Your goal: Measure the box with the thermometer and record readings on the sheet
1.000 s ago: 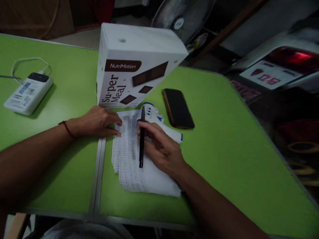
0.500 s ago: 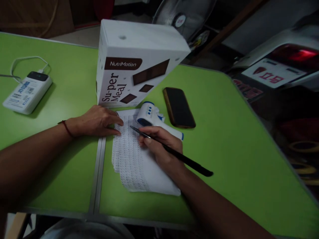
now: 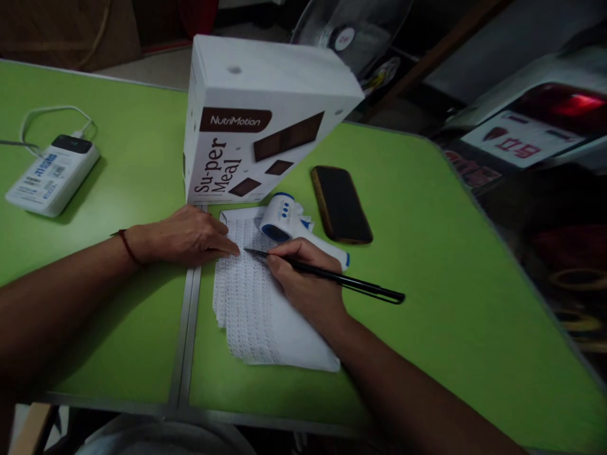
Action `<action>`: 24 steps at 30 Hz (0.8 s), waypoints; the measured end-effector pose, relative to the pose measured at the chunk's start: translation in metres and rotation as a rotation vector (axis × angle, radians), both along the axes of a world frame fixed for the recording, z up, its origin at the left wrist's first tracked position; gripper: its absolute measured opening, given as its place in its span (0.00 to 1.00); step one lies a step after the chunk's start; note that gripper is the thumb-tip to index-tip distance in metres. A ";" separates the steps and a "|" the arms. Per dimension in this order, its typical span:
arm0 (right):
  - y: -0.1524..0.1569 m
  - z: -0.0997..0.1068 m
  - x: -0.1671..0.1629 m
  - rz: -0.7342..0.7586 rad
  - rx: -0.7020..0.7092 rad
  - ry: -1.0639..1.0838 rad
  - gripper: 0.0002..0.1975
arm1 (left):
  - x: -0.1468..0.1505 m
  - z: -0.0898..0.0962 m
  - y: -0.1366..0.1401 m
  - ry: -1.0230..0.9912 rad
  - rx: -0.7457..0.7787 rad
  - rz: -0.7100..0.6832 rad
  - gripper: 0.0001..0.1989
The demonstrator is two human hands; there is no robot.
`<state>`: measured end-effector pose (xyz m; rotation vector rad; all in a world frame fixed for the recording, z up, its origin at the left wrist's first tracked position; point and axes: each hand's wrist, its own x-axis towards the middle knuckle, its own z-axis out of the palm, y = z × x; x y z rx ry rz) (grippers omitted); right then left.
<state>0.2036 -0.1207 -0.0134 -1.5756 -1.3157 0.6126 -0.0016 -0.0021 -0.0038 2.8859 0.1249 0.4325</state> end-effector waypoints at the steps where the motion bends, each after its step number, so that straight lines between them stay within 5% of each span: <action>1: 0.000 0.000 0.000 0.008 -0.003 -0.001 0.03 | 0.000 0.000 0.000 0.005 -0.002 0.006 0.13; 24: -0.001 0.002 -0.001 -0.012 -0.031 -0.008 0.04 | 0.002 0.001 -0.002 -0.006 -0.017 0.014 0.12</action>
